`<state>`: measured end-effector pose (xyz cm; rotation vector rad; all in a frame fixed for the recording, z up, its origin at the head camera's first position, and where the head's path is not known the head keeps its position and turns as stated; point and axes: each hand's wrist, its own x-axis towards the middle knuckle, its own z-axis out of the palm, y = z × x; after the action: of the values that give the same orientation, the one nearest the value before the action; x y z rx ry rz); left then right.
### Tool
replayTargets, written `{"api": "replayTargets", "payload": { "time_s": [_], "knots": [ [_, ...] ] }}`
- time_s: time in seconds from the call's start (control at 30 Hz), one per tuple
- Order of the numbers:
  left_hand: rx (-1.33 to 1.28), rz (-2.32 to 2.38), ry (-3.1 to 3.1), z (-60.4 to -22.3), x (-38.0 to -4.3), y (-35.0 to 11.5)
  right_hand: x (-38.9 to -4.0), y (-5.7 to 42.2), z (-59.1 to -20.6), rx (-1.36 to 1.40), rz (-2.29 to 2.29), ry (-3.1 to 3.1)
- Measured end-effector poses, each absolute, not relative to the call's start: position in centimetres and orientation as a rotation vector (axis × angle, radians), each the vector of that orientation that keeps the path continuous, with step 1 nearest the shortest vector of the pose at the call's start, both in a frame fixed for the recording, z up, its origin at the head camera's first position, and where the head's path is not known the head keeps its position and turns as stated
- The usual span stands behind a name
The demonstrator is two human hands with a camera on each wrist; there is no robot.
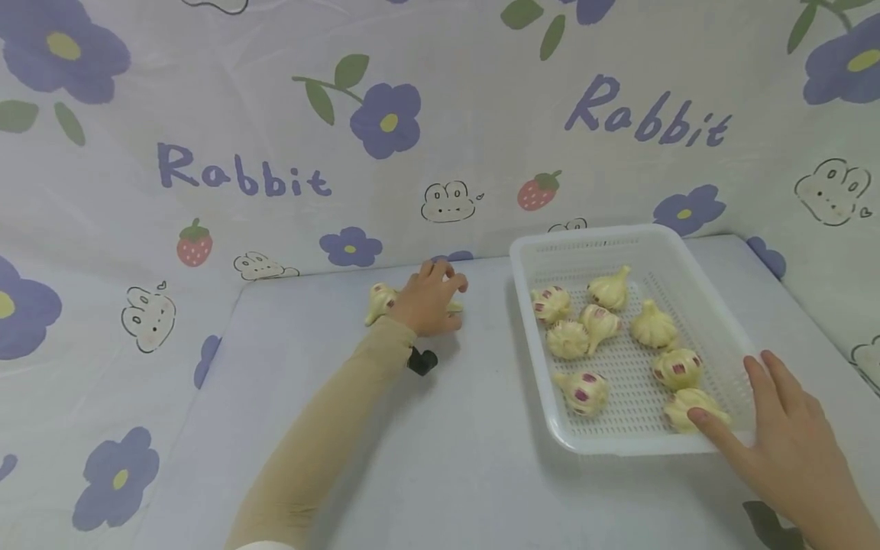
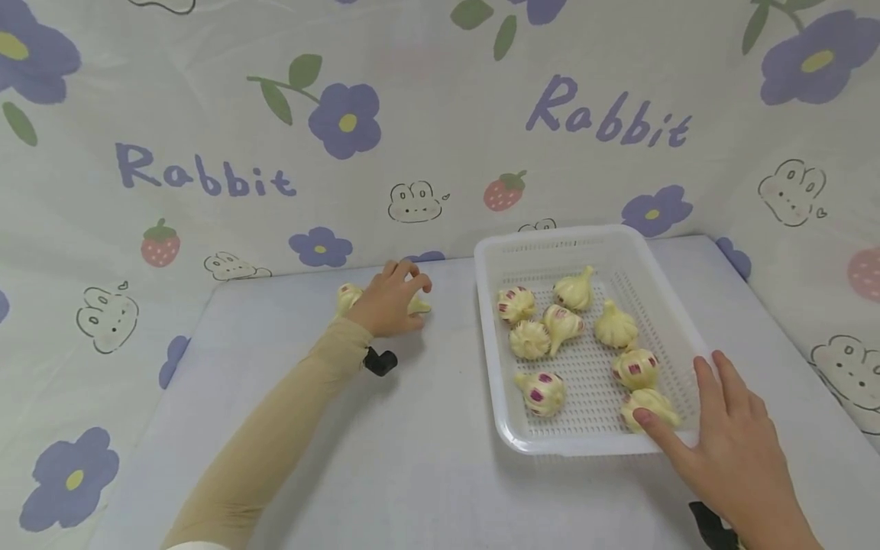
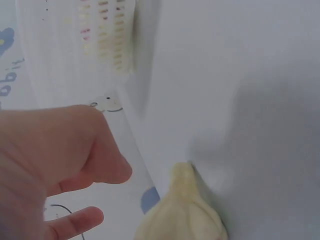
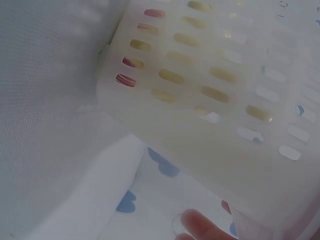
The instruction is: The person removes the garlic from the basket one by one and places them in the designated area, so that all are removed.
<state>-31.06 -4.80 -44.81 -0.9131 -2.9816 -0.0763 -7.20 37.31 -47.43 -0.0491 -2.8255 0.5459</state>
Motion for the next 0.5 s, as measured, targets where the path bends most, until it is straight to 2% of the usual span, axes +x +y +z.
{"api": "replayTargets", "payload": {
  "time_s": [0.5],
  "knots": [
    [-1.104, -0.106, -2.751, -42.0, -26.4, -3.2, -7.3, 37.4, -47.7, -0.024, 0.558, -2.791]
  ]
}}
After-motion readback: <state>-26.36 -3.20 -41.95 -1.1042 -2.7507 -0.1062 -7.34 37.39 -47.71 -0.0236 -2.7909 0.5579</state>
